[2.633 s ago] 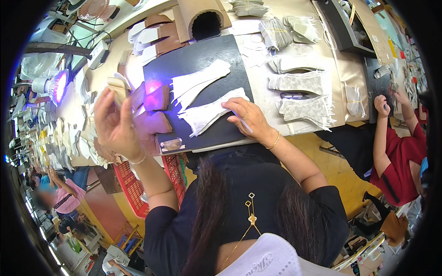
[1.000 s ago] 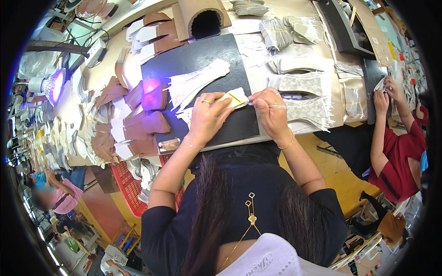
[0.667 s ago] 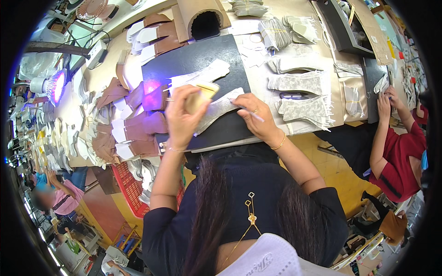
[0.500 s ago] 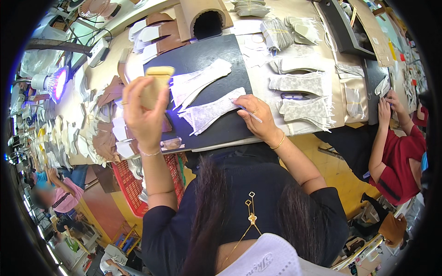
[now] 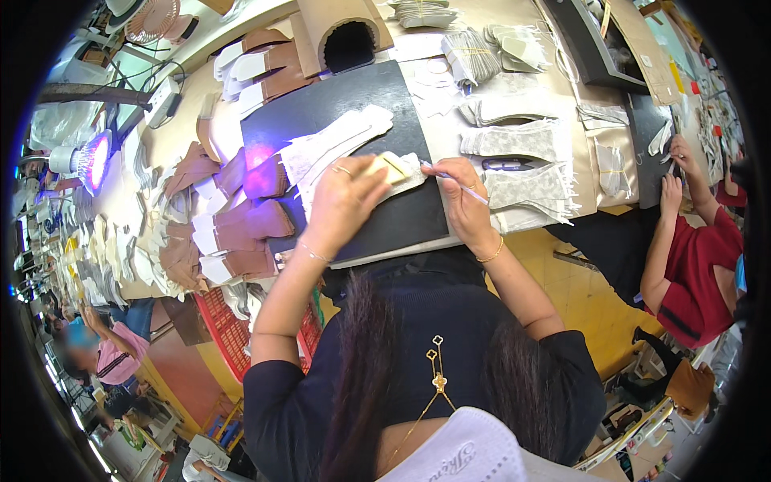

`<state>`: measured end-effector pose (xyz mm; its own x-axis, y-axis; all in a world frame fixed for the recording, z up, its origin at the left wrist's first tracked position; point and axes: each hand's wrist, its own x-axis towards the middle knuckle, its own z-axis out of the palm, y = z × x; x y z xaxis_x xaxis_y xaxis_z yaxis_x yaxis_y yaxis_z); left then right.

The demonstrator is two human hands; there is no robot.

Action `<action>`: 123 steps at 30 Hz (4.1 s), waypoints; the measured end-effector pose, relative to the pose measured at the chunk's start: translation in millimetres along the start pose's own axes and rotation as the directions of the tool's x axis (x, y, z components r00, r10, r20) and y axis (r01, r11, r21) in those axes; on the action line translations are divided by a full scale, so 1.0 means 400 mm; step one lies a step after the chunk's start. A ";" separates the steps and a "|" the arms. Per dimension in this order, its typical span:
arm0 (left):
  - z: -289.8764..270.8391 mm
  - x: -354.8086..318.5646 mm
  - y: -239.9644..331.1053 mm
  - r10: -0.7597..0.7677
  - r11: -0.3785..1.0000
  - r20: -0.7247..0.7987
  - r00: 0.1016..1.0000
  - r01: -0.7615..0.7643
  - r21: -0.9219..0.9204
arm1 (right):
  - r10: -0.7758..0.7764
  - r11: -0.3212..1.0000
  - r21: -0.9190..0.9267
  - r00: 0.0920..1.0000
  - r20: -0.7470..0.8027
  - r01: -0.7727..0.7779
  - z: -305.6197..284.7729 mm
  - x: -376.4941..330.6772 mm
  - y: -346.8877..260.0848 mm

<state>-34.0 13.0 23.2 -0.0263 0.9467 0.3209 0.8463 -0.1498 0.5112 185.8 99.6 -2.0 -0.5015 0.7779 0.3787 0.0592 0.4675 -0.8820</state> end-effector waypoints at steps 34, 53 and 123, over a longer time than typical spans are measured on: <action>0.075 -0.033 0.069 0.090 0.969 -0.071 0.993 -0.071 0.237 | -0.204 0.908 -0.320 0.952 0.229 0.272 -0.017 0.049 -0.028; 0.050 -0.040 0.039 -0.102 0.986 -0.125 0.987 0.083 -0.146 | 0.028 0.999 0.025 0.998 0.056 -0.029 0.016 0.028 -0.015; 0.088 -0.031 0.048 0.179 0.978 -0.179 0.967 -0.155 0.143 | -0.061 0.983 -0.174 0.998 -0.011 0.059 -0.030 0.040 -0.020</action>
<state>1.3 8.3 0.8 0.0311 0.8382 0.5445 0.9075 -0.2519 0.3360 187.9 113.4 14.4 -0.4947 0.7522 0.4352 0.1793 0.5783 -0.7958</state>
